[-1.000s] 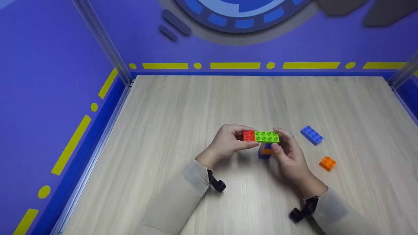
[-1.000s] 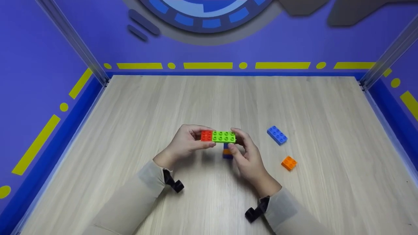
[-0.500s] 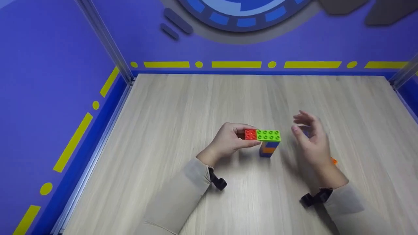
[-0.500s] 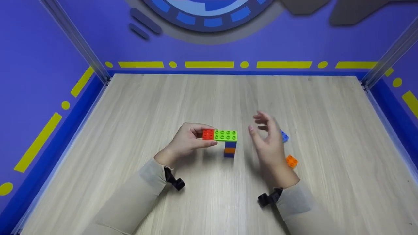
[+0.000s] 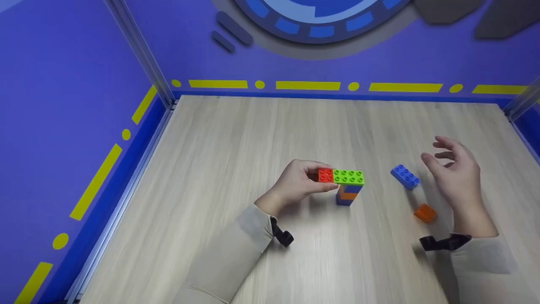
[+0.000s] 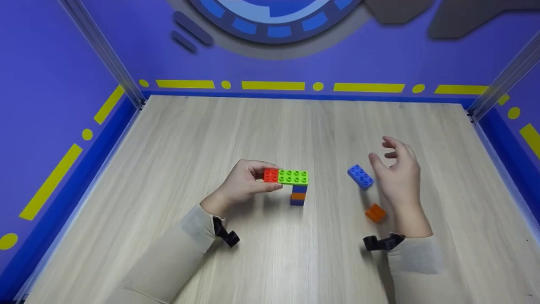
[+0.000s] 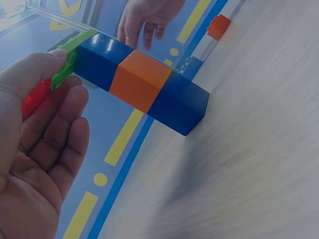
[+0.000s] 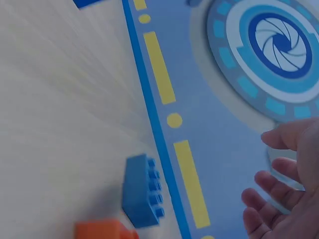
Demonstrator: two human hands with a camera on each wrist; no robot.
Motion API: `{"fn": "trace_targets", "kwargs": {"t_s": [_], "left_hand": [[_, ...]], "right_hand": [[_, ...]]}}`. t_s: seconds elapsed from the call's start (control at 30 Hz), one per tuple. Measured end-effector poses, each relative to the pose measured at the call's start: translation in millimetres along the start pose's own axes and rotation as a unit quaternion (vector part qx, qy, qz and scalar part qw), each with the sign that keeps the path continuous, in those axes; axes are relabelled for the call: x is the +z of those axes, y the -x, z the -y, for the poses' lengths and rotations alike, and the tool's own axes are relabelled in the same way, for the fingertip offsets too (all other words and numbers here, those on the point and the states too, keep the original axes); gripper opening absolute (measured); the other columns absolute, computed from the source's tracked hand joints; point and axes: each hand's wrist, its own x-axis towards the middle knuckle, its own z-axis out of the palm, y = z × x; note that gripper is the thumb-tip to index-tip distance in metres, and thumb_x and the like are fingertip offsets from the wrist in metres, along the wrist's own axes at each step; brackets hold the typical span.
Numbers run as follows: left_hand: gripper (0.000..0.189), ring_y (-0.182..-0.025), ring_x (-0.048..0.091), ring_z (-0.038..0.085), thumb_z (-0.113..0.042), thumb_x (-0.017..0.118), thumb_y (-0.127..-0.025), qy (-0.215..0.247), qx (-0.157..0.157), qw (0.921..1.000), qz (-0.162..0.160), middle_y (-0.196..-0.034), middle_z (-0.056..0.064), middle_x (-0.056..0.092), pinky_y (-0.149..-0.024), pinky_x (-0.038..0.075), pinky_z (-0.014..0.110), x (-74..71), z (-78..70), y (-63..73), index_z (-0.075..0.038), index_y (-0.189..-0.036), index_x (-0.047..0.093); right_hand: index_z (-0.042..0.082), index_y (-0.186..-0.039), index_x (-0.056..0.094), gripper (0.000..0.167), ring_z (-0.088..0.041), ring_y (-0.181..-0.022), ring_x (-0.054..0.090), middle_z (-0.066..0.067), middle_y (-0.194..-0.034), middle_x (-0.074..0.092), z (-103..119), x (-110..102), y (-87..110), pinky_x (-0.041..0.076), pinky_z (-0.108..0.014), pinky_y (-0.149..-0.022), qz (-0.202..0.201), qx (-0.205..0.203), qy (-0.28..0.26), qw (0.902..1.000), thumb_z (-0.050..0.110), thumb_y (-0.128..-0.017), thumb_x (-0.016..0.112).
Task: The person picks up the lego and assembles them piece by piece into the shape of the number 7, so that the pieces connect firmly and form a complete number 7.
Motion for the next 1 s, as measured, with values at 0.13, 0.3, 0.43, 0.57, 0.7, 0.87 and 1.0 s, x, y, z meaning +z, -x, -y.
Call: {"fn": "trace_targets", "kwargs": {"t_s": [0.13,0.3,0.43,0.57,0.7,0.87,1.0], "left_hand": [[0.037,-0.092,0.074,0.007,-0.015,0.096,-0.091,0.006,-0.005,1.0000,0.000,-0.109,0.002,0.086,-0.081,0.058,0.020,0.3,-0.1,0.2,-0.012,-0.127,0.086],[0.037,-0.092,0.074,0.007,-0.015,0.096,-0.091,0.010,-0.011,0.9999,0.002,-0.109,0.002,0.086,-0.081,0.059,0.019,0.6,-0.1,1.0,-0.012,-0.127,0.086],[0.038,-0.092,0.074,0.007,-0.015,0.096,-0.092,0.006,-0.006,1.0000,0.003,-0.109,0.002,0.086,-0.081,0.059,0.020,0.8,0.4,0.8,-0.011,-0.128,0.086],[0.037,-0.091,0.073,0.007,-0.016,0.096,-0.092,-0.005,-0.002,1.0000,0.004,-0.109,0.001,0.086,-0.081,0.059,0.020,0.4,0.3,0.8,-0.011,-0.128,0.086],[0.037,-0.092,0.072,0.007,-0.017,0.096,-0.092,-0.012,-0.003,0.9999,0.006,-0.109,0.001,0.085,-0.081,0.058,0.020,-0.2,-0.3,0.9,-0.012,-0.128,0.086],[0.037,-0.093,0.071,0.006,-0.018,0.096,-0.092,-0.020,-0.004,0.9998,0.005,-0.110,0.000,0.084,-0.082,0.058,0.019,-0.6,-2.0,1.0,-0.013,-0.128,0.086],[0.037,-0.092,0.071,0.006,-0.017,0.096,-0.092,-0.019,0.000,0.9998,0.004,-0.109,0.001,0.085,-0.081,0.057,0.019,-0.6,-3.2,0.8,-0.013,-0.127,0.086]], "right_hand": [[0.011,-0.170,0.049,0.070,-0.010,-0.128,0.054,-0.018,-0.163,0.055,-10.3,-6.7,-5.5,0.043,-0.005,-0.087,0.043,0.037,0.034,0.9979,0.043,-0.112,0.069],[0.003,-0.168,0.049,0.073,-0.047,-0.143,0.051,-0.030,-0.165,0.052,-20.5,-6.8,-9.7,0.042,-0.005,-0.079,0.113,0.052,0.075,0.9894,0.046,-0.113,0.068],[-0.001,-0.164,0.053,0.070,-0.053,-0.140,0.050,-0.032,-0.158,0.054,-23.5,-2.8,-8.9,0.047,-0.025,-0.089,0.134,0.057,0.116,0.9825,0.043,-0.112,0.069],[-0.003,-0.164,0.052,0.070,-0.057,-0.141,0.047,-0.036,-0.161,0.050,-24.3,0.4,-6.5,0.054,-0.057,-0.100,0.162,0.068,0.136,0.9751,0.039,-0.111,0.072],[-0.008,-0.162,0.051,0.072,-0.061,-0.141,0.050,-0.043,-0.164,0.045,-25.6,0.4,-5.2,0.052,-0.072,-0.112,0.206,0.075,0.144,0.9649,0.035,-0.110,0.074],[-0.008,-0.158,0.055,0.073,-0.054,-0.127,0.060,-0.042,-0.156,0.054,-26.2,0.9,-4.0,0.061,-0.061,-0.101,0.234,0.081,0.164,0.9549,0.041,-0.107,0.077],[-0.011,-0.153,0.059,0.071,-0.049,-0.116,0.066,-0.041,-0.145,0.063,-25.2,3.2,-3.0,0.066,-0.045,-0.084,0.231,0.064,0.181,0.9539,0.038,-0.106,0.079]]}}
